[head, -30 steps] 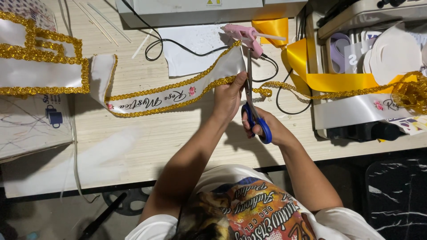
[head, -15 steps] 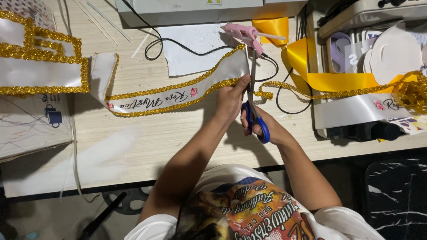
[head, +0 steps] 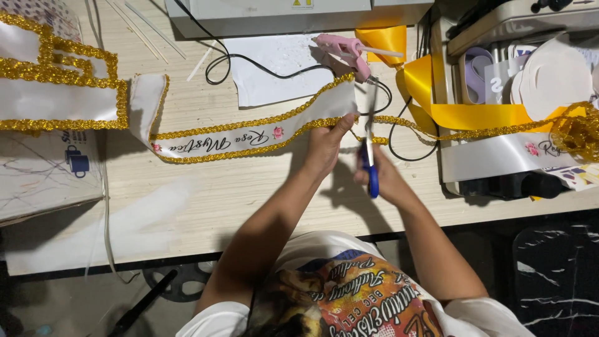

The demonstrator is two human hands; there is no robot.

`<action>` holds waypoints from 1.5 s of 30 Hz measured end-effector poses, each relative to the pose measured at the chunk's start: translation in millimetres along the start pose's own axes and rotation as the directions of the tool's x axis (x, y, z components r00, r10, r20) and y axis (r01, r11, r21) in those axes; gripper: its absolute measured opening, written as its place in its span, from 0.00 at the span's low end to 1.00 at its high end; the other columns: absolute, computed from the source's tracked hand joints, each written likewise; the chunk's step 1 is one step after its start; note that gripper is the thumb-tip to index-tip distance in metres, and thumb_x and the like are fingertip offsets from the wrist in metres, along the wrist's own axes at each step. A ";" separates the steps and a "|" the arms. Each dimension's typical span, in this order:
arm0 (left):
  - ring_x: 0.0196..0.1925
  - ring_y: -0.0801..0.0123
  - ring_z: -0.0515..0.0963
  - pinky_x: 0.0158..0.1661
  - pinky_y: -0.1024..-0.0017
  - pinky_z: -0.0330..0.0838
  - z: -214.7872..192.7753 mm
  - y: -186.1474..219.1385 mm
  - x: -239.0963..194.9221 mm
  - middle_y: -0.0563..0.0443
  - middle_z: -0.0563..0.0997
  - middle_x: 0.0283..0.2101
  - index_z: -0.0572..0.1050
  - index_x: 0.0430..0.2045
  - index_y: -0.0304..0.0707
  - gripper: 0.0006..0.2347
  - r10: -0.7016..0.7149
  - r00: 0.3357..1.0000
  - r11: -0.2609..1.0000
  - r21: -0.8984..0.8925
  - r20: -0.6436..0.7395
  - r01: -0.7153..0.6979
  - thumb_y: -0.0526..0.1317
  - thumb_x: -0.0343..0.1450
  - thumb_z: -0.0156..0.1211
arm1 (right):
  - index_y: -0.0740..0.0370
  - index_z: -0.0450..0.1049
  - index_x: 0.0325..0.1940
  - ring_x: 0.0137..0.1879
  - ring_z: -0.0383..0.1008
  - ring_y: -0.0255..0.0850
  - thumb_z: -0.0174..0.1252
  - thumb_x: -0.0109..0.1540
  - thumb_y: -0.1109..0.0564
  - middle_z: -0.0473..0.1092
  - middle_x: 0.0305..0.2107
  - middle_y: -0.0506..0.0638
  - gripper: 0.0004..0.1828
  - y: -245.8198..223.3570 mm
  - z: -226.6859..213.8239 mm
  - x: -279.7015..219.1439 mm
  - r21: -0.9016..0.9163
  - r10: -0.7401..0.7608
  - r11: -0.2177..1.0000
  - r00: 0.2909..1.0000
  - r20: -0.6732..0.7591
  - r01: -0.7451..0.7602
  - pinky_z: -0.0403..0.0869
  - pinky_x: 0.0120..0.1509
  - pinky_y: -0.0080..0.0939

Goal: Decorating a ceremonial sash by gluing gold trim along its edges using a glue gun and cutting materials with scissors.

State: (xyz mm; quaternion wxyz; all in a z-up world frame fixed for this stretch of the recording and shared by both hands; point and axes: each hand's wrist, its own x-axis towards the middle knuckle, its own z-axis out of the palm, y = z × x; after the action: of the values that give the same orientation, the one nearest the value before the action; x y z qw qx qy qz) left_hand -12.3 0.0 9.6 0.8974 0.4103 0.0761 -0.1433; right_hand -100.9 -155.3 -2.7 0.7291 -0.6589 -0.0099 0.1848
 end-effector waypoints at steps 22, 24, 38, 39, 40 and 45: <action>0.47 0.69 0.81 0.50 0.70 0.81 -62.7 -43.8 -6.5 0.45 0.80 0.41 0.74 0.43 0.24 0.17 -0.323 0.942 0.943 0.048 -0.093 0.329 0.45 0.73 0.61 | 0.79 0.65 0.51 0.51 0.67 0.67 0.76 0.52 0.52 0.64 0.47 0.74 0.36 121.3 -122.7 -62.2 -0.736 -0.149 0.416 0.759 -0.634 -0.534 0.70 0.56 0.57; 0.32 0.77 0.70 0.35 0.77 0.68 -72.8 -54.3 -4.9 0.50 0.80 0.37 0.77 0.40 0.27 0.16 -0.307 0.947 0.928 0.189 -0.099 0.321 0.47 0.76 0.60 | 0.75 0.67 0.51 0.56 0.67 0.65 0.74 0.57 0.52 0.67 0.46 0.68 0.30 122.9 -119.9 -73.1 -0.766 -0.180 0.425 0.784 -0.594 -0.483 0.70 0.62 0.56; 0.37 0.77 0.73 0.42 0.76 0.69 -56.5 -97.9 -13.6 0.57 0.79 0.34 0.78 0.40 0.32 0.14 -0.184 0.983 0.950 0.257 -0.009 0.180 0.48 0.76 0.61 | 0.72 0.77 0.42 0.45 0.73 0.61 0.68 0.63 0.51 0.73 0.38 0.66 0.18 27.1 -72.0 -42.1 -0.829 -0.229 0.390 0.830 -0.508 -0.400 0.72 0.50 0.56; 0.35 0.75 0.70 0.40 0.73 0.67 -67.6 -120.2 -10.9 0.55 0.77 0.33 0.78 0.41 0.30 0.14 -0.114 0.993 0.980 0.167 0.036 0.106 0.46 0.77 0.64 | 0.69 0.78 0.45 0.44 0.74 0.57 0.63 0.69 0.52 0.74 0.37 0.63 0.14 17.0 -64.9 -33.5 -0.791 -0.278 0.556 0.839 -0.468 -0.256 0.71 0.49 0.52; 0.35 0.75 0.70 0.40 0.73 0.67 -65.6 -120.9 -12.7 0.55 0.77 0.33 0.78 0.41 0.30 0.14 -0.114 0.993 0.980 0.167 0.033 0.107 0.46 0.77 0.64 | 0.69 0.78 0.45 0.44 0.74 0.57 0.63 0.69 0.52 0.74 0.37 0.63 0.14 15.8 -57.7 -21.2 -0.790 -0.275 0.556 0.841 -0.466 -0.256 0.71 0.49 0.52; 0.29 0.79 0.69 0.32 0.76 0.64 -48.0 -90.0 -20.1 0.57 0.77 0.28 0.80 0.35 0.35 0.11 -0.230 0.968 0.866 0.432 -0.104 0.252 0.46 0.74 0.62 | 0.64 0.78 0.39 0.33 0.65 0.31 0.64 0.66 0.52 0.72 0.27 0.48 0.12 6.7 -42.6 30.5 -0.337 0.098 0.910 0.916 -0.390 -0.241 0.65 0.37 0.35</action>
State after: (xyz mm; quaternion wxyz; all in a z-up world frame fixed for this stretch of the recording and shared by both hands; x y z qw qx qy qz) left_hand -61.0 -15.8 -80.9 0.7537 0.5938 0.1142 -0.2576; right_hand -63.3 -187.0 -21.8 0.5582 -0.8079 0.1481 0.1176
